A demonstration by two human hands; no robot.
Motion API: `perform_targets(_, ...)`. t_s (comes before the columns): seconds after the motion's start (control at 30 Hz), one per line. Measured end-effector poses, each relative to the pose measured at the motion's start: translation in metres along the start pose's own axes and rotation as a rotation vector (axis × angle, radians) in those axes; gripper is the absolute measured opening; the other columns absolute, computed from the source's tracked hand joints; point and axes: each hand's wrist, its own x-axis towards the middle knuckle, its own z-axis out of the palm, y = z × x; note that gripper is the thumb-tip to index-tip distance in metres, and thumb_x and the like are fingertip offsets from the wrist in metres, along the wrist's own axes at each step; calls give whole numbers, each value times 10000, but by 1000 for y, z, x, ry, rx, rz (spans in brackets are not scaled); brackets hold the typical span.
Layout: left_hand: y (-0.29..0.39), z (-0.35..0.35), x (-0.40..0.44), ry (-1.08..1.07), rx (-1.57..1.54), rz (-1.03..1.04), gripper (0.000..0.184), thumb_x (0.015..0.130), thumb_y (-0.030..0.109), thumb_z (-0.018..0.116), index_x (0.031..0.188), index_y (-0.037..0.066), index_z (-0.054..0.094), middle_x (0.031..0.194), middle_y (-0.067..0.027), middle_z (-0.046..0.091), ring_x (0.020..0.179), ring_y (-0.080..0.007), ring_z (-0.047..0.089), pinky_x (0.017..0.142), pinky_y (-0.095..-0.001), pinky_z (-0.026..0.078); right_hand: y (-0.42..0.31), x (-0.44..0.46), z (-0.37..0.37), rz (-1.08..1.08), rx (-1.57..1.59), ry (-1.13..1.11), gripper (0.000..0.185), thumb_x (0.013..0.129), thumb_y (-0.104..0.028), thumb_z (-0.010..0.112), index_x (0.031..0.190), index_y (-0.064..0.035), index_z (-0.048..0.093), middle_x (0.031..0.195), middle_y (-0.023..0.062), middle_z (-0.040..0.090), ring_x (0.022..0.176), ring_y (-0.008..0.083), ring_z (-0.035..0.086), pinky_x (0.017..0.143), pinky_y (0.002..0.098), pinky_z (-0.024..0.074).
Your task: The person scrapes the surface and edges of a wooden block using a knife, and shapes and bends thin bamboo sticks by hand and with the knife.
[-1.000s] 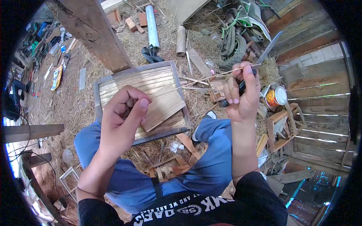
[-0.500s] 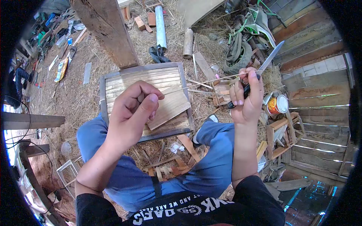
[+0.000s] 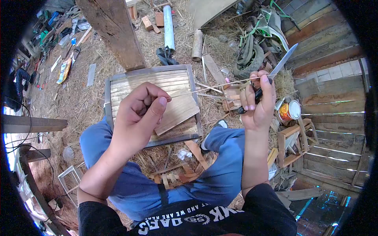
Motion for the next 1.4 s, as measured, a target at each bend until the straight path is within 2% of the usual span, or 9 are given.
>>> perform_targets(0.33,-1,2,3,1,22,1,112,1032,122,546,1023,14,574,729,49,520,639,-9,454,576,-191,361,-2,-1,2,-17,-25,30,155,1015,-195,559,1048,-47,590,933,87,627,415,48,357,393,224,304)
perform_targets(0.6,-2,1,4,-5,30,-12,112,1032,116,542,1025,9,572,748,41,528,650,-14,452,586,-193,364,-1,-2,3,-40,-80,63,154,1013,-196,569,1043,-45,583,862,64,609,406,53,376,382,232,297)
perform_targets(0.67,0,0,4,-9,73,-49,146,1024,168,549,1007,26,581,761,22,515,682,-46,490,619,-233,434,-2,-2,3,-46,-83,61,158,1014,-199,570,1042,-44,583,858,64,611,405,53,380,381,233,297)
perform_targets(0.8,-1,0,4,-9,70,-54,134,1018,159,559,1005,28,583,764,19,519,686,-40,488,615,-230,436,-2,-2,4,-43,-76,65,167,1015,-204,574,1041,-39,583,854,66,620,403,54,384,379,234,302)
perform_targets(0.9,-4,-2,7,-12,60,-16,135,1041,138,521,1021,18,578,773,28,532,677,-21,462,606,-197,375,0,-3,4,-60,-93,71,170,1013,-203,582,1039,-35,585,862,72,630,405,52,386,380,233,303)
perform_targets(0.97,-2,-6,9,-29,-5,-85,195,1057,189,490,1026,27,594,791,24,538,709,-28,475,619,-199,384,1,-3,4,-62,-104,71,163,1011,-197,585,1035,-36,588,863,74,632,408,50,388,380,231,304)
perform_targets(1.1,-7,-7,13,-29,-48,-65,251,1064,240,475,1022,33,610,813,18,554,744,-33,492,633,-198,395,2,-6,8,-48,-120,66,148,1004,-180,599,1031,-35,596,868,83,642,413,46,389,381,223,310)
perform_targets(1.23,-9,-6,15,-51,61,-66,242,1053,240,505,1016,26,612,809,9,572,735,-51,515,639,-212,407,8,-10,12,-14,-142,50,144,1000,-169,605,1038,-30,600,875,86,651,412,45,389,378,222,314)
perform_targets(1.4,-10,-4,14,-85,147,-86,214,1041,220,539,999,27,620,792,14,580,714,-58,528,627,-219,416,12,-14,17,21,-193,35,140,998,-159,608,1044,-27,613,770,53,642,412,41,389,374,224,308)
